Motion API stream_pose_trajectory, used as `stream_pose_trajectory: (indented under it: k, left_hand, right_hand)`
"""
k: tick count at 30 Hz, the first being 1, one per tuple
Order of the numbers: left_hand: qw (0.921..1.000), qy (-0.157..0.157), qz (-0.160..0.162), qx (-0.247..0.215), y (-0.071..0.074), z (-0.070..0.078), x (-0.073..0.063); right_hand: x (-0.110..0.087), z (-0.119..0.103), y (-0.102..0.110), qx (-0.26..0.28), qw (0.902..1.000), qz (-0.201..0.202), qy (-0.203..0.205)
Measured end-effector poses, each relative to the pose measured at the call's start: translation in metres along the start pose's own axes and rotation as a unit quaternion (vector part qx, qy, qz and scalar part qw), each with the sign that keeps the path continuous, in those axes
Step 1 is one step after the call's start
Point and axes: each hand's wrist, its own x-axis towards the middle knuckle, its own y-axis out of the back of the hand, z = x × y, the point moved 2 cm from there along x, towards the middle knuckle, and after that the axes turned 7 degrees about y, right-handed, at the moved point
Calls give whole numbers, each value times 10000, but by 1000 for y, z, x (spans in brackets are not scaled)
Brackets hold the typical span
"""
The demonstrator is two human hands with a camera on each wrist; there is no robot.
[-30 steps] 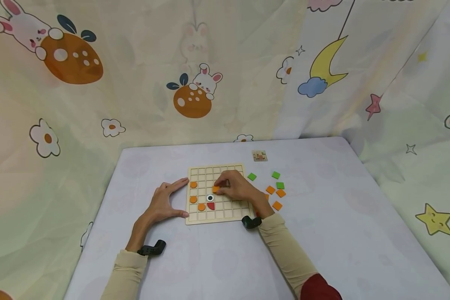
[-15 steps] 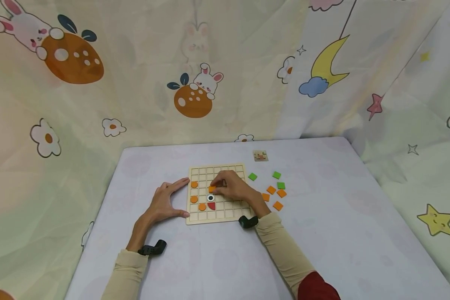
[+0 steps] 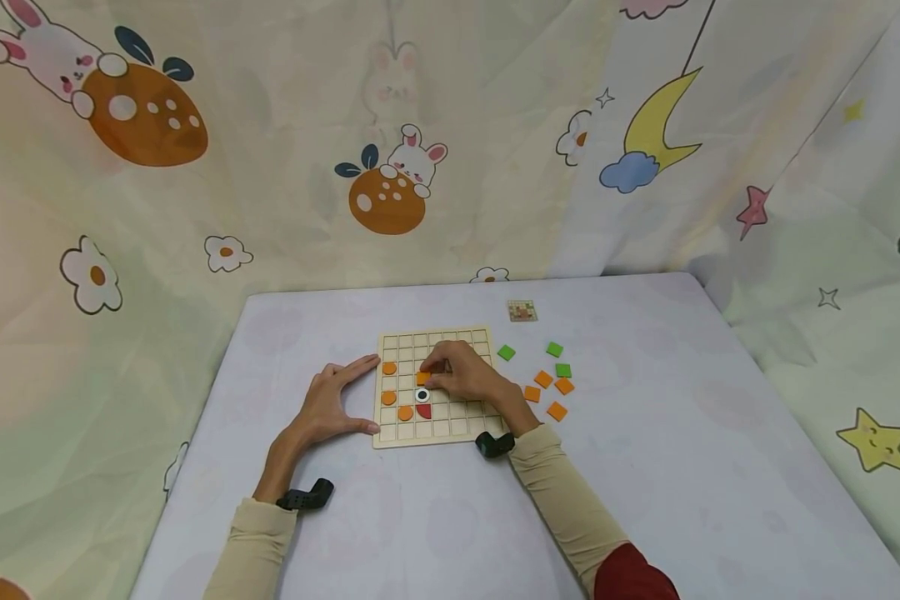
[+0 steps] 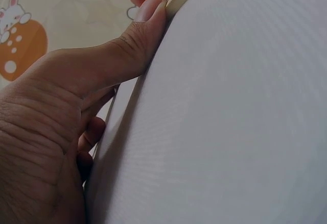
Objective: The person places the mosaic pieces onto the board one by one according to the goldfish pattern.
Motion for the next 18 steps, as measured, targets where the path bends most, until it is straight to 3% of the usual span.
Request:
stream_pose_trajectory:
  k: [18]
  left_hand:
    - [10000,-13,11,12,0,0,1]
  right_hand:
    - [-2,-2,3,74,10000,33,-4]
